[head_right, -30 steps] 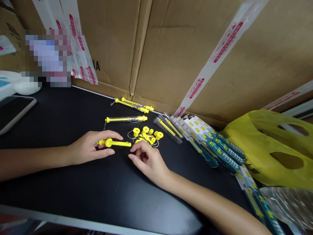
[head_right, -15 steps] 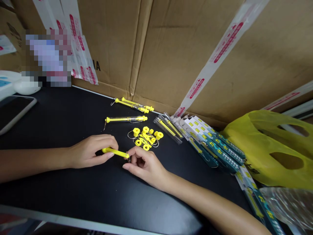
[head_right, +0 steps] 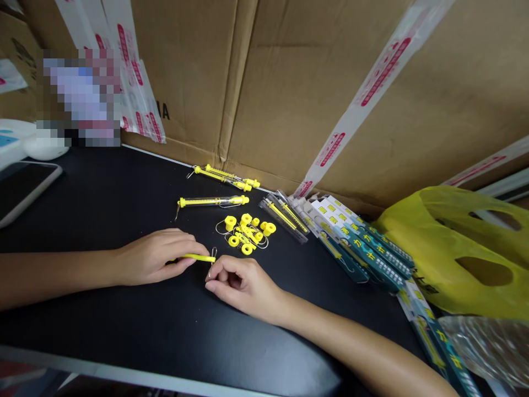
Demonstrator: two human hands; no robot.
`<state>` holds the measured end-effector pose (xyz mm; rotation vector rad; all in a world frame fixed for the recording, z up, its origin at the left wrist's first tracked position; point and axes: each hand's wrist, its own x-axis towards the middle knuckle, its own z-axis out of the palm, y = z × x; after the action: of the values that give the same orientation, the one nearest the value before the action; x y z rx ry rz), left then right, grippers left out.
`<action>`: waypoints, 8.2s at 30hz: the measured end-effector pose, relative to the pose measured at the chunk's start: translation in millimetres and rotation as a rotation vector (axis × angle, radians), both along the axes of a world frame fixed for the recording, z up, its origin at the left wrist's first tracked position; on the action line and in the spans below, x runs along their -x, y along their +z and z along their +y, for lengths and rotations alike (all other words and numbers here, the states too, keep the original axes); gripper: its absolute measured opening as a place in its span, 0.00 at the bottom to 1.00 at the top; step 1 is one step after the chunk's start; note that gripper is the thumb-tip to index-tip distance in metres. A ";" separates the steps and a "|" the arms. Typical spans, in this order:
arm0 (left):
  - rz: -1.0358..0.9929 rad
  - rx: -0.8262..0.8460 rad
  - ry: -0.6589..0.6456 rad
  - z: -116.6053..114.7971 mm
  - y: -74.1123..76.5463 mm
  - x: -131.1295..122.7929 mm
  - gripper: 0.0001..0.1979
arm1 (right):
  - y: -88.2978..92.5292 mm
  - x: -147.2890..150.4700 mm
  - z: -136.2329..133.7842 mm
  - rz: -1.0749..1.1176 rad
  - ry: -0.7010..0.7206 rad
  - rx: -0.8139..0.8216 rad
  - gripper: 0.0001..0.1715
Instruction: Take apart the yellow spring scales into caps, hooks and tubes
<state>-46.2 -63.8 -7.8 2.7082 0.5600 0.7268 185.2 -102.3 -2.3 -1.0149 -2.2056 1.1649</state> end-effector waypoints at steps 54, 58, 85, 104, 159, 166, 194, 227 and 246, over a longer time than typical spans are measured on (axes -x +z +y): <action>0.145 -0.396 0.042 -10.3 0.1 -5.3 0.24 | -12.3 2.8 -3.7 0.030 0.022 -0.216 0.05; 0.105 -0.296 0.013 -6.5 -1.3 -4.0 0.26 | -7.2 2.5 -2.3 0.068 -0.072 -0.054 0.11; 0.218 -0.436 0.033 -10.8 -1.3 -9.4 0.19 | 2.9 6.4 3.8 0.059 -0.007 0.160 0.16; 0.152 -0.508 0.112 -5.5 0.1 -24.3 0.25 | -4.7 1.8 14.1 0.255 -0.057 0.366 0.20; 0.167 -0.787 0.104 -6.6 -2.9 -28.8 0.22 | -4.6 0.6 14.3 0.209 -0.015 0.407 0.22; 0.138 -0.802 0.096 -5.9 1.4 -29.6 0.25 | -3.6 1.7 16.8 0.224 -0.031 0.440 0.24; 0.131 -0.704 0.090 -7.1 -3.3 -29.8 0.28 | 0.8 2.7 10.6 0.090 -0.026 0.342 0.25; 0.112 -0.495 0.083 -2.4 -10.9 -31.5 0.29 | -6.2 1.7 9.7 0.152 -0.093 0.284 0.25; 0.107 -0.454 0.162 -4.3 -10.0 -31.8 0.31 | -2.8 5.6 12.7 0.249 -0.091 0.351 0.21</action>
<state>-14.4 -68.2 -17.8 3.1632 0.7220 0.8402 179.6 -89.6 -5.1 -1.0268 -1.7832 1.5781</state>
